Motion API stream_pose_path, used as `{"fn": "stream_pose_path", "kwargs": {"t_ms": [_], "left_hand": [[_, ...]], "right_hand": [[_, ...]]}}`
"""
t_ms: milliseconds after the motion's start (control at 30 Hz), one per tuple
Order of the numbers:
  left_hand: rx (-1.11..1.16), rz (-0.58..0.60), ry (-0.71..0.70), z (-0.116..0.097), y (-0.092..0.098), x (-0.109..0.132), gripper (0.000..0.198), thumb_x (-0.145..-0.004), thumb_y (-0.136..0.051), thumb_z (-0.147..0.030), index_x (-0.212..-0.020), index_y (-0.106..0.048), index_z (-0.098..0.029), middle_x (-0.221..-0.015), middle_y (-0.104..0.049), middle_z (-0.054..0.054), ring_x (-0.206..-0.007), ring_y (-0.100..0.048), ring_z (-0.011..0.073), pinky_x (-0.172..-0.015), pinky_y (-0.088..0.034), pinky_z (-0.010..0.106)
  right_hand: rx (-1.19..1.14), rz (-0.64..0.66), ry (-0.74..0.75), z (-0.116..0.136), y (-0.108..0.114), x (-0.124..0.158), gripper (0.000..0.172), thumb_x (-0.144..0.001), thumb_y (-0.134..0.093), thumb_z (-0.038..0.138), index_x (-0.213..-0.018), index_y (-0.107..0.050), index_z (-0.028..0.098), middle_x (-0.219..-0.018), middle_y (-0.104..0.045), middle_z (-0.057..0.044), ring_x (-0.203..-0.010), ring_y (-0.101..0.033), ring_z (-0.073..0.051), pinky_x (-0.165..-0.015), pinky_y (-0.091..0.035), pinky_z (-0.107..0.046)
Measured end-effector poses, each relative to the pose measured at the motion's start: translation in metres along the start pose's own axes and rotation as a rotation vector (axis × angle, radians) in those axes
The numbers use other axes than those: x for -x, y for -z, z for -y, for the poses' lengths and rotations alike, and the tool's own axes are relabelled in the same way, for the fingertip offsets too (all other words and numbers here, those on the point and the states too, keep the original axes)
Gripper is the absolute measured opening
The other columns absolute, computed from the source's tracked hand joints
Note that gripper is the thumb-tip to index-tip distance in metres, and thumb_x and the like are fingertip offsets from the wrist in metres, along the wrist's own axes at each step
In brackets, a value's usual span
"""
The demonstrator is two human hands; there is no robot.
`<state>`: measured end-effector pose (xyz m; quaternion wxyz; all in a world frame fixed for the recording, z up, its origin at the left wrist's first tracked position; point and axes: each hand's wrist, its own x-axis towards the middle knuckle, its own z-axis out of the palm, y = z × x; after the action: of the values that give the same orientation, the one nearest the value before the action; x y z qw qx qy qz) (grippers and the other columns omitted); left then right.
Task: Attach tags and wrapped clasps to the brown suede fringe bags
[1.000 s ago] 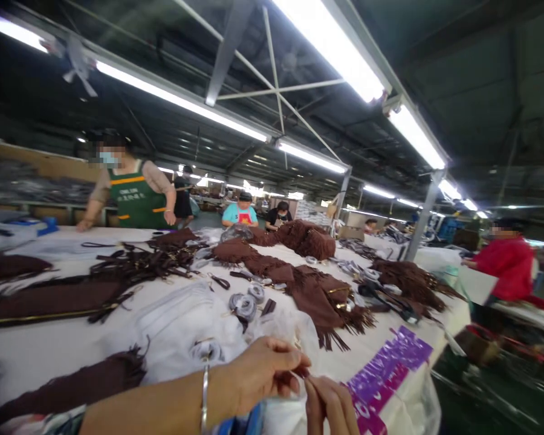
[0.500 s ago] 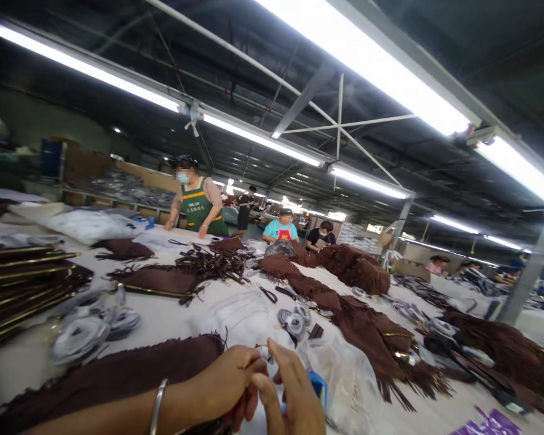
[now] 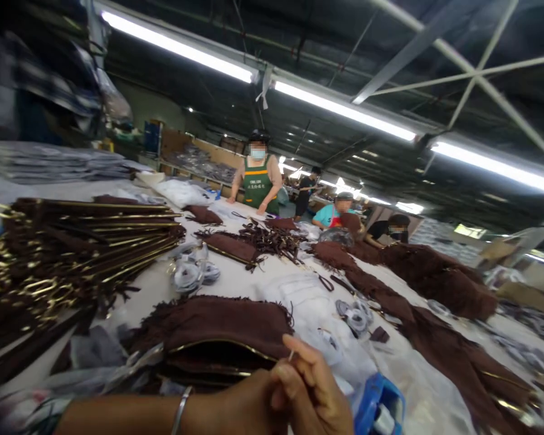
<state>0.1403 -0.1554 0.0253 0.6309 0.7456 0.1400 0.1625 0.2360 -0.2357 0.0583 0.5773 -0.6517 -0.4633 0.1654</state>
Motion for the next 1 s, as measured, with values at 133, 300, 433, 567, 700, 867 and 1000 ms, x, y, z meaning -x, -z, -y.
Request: {"fn": "stream_pose_path", "kwargs": {"t_ms": [133,300,433,567,700,867,1000], "left_hand": [[-0.272,-0.098,0.014,-0.006,0.045,0.05,0.02,-0.083,-0.063,-0.026,-0.103,-0.065,-0.023,-0.095,-0.065,0.005,-0.087,-0.061,0.024,-0.077,-0.049,0.034],[-0.947,-0.285,-0.019,-0.003,0.115,0.086,0.018,-0.091,-0.055,-0.016,-0.106,-0.063,-0.021,-0.115,-0.061,0.006,-0.111,-0.052,0.0272,-0.096,-0.041,0.042],[-1.035,-0.318,0.015,0.012,0.137,0.081,0.027,-0.081,-0.062,-0.009,-0.106,-0.061,-0.021,-0.127,-0.053,0.005,-0.116,-0.051,0.0265,-0.098,-0.043,0.039],[-0.91,-0.356,0.037,0.03,0.151,0.072,0.04,-0.077,-0.053,-0.002,-0.108,-0.061,-0.025,-0.137,-0.045,0.002,-0.098,-0.062,0.0169,-0.089,-0.048,0.029],[-0.852,-0.296,0.019,0.042,0.164,0.065,0.044,-0.076,-0.047,0.001,-0.107,-0.064,-0.025,-0.116,-0.063,0.001,-0.103,-0.062,0.0179,-0.093,-0.045,0.027],[-0.622,-0.239,0.085,0.052,0.174,0.053,0.045,-0.072,-0.059,-0.007,-0.111,-0.064,-0.028,-0.107,-0.07,-0.002,-0.103,-0.062,0.0207,-0.088,-0.044,0.028],[-0.357,-0.271,0.13,0.057,0.175,0.045,0.033,-0.066,-0.063,-0.011,-0.096,-0.067,-0.022,-0.093,-0.069,-0.002,-0.092,-0.061,0.0197,-0.078,-0.043,0.026]], "right_hand": [[0.176,0.113,0.073,-0.011,0.013,-0.017,0.033,-0.083,-0.062,0.058,-0.09,-0.062,0.026,-0.055,-0.063,0.002,-0.05,-0.064,-0.018,-0.046,-0.051,-0.024],[0.571,0.013,0.233,-0.016,0.009,-0.036,0.031,-0.088,-0.055,0.059,-0.09,-0.067,0.03,-0.065,-0.067,0.004,-0.053,-0.063,-0.015,-0.051,-0.047,-0.021],[0.569,0.418,0.418,-0.027,-0.053,-0.032,0.027,-0.099,-0.042,0.038,-0.087,-0.064,0.029,-0.073,-0.067,0.003,-0.057,-0.061,-0.013,-0.054,-0.043,-0.022],[0.702,0.461,0.435,-0.042,-0.102,-0.041,0.023,-0.096,-0.041,0.02,-0.085,-0.061,0.025,-0.081,-0.064,0.001,-0.065,-0.061,-0.014,-0.058,-0.038,-0.023],[0.68,0.45,0.33,-0.053,-0.115,-0.061,0.02,-0.092,-0.048,0.013,-0.081,-0.062,0.023,-0.087,-0.059,0.001,-0.072,-0.061,-0.013,-0.065,-0.038,-0.022],[0.579,0.452,0.284,-0.068,-0.119,-0.065,0.019,-0.092,-0.052,0.013,-0.081,-0.064,0.023,-0.086,-0.059,0.002,-0.079,-0.061,-0.012,-0.072,-0.039,-0.02],[0.688,0.487,0.327,-0.074,-0.121,-0.065,0.021,-0.096,-0.048,0.017,-0.084,-0.065,0.023,-0.089,-0.061,0.0,-0.076,-0.062,-0.013,-0.067,-0.037,-0.022]]}}
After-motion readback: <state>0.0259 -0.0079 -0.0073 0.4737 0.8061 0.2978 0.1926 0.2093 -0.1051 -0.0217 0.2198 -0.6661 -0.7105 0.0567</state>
